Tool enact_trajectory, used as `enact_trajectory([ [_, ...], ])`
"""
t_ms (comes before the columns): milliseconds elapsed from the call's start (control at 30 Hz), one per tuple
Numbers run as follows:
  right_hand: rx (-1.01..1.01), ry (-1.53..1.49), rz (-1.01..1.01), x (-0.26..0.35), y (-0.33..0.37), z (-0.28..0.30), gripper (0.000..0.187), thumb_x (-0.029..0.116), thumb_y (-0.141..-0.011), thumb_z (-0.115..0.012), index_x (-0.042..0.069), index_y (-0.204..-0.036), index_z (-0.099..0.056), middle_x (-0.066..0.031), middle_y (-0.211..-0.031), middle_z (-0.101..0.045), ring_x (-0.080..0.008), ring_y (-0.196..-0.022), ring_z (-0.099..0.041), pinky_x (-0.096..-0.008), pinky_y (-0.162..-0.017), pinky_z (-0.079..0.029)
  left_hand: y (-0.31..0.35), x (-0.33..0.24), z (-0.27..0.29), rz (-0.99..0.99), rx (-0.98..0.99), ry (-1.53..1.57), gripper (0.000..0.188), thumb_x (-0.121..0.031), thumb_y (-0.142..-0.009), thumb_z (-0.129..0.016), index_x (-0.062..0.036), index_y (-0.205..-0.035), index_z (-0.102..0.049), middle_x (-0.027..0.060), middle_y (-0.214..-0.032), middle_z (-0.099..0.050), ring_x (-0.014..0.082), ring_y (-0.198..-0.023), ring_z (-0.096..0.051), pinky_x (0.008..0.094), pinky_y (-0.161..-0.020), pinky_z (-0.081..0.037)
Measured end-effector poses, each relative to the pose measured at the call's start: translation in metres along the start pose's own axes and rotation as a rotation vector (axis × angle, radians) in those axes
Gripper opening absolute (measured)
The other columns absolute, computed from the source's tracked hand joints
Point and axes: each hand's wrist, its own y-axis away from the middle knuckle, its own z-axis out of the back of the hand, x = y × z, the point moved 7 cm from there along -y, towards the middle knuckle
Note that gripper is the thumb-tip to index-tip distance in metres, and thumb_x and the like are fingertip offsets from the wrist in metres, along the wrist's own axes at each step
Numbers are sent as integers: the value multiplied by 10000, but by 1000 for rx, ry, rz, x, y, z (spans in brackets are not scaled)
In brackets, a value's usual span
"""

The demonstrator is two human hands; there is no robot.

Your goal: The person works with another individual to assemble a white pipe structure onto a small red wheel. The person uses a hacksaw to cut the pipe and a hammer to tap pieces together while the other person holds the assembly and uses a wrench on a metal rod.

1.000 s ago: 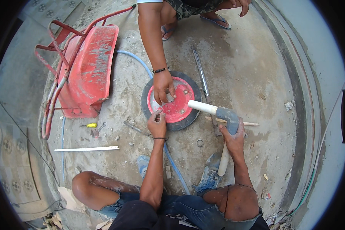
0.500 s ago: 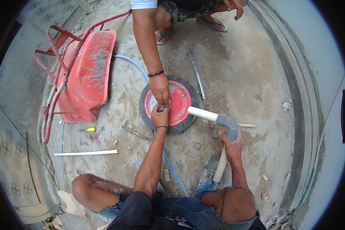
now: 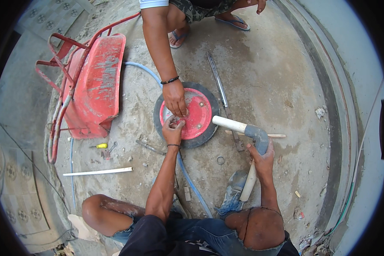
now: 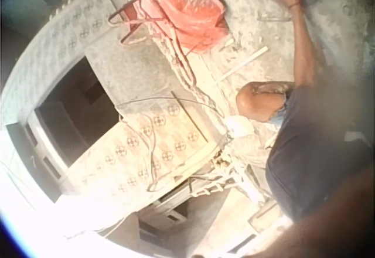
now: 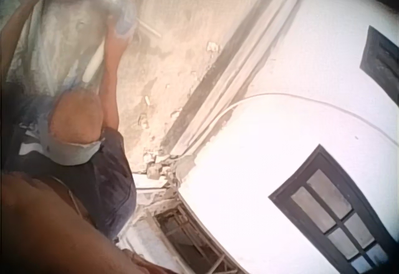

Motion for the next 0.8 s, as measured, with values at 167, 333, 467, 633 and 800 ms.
enact_trajectory([
  [167, -23, -56, 38, -3, -12, 17, 514, 159, -779, -769, 21, -1187, -489, -17, -863, -554, -82, -684, -510, -242, -569, -425, -7, -2, -16, 39, 117, -146, 484, -151, -682, -845, 21, -1086, -643, 19, -853, -622, 79, -673, -515, 213, -631, -456],
  [333, 32, -195, -27, -1, -10, 15, 486, 137, -778, -766, 20, -1171, -505, -26, -875, -565, -84, -696, -519, -246, -581, -433, -8, -19, -25, -152, -22, -154, 548, -162, -643, -855, -17, -1124, -636, 58, -943, -577, 128, -745, -528, 269, -695, -478],
  [467, 116, -93, -47, 6, -8, -11, 502, 205, -776, -773, -3, -1147, -508, -55, -872, -578, -116, -708, -549, -265, -603, -455, -28, -23, 13, -348, -232, -366, 657, -137, -606, -833, -142, -1221, -603, 127, -1126, -514, 272, -948, -559, 363, -846, -480],
  [633, 110, 297, 413, 34, -24, -63, 474, 280, -779, -748, 24, -1098, -507, -158, -887, -631, -304, -745, -642, -404, -687, -500, -72, 4, 53, 208, -309, -491, 631, -130, -616, -839, 22, -1169, -576, 185, -1138, -574, 295, -971, -608, 419, -832, -503],
  [800, 295, 337, 356, 53, -39, -118, 402, 210, -795, -696, 42, -1092, -485, -249, -916, -620, -429, -847, -633, -477, -723, -493, -83, 21, 27, 489, 129, -3, 505, -80, -609, -842, 145, -990, -601, 199, -900, -681, 260, -684, -677, 363, -635, -561],
])
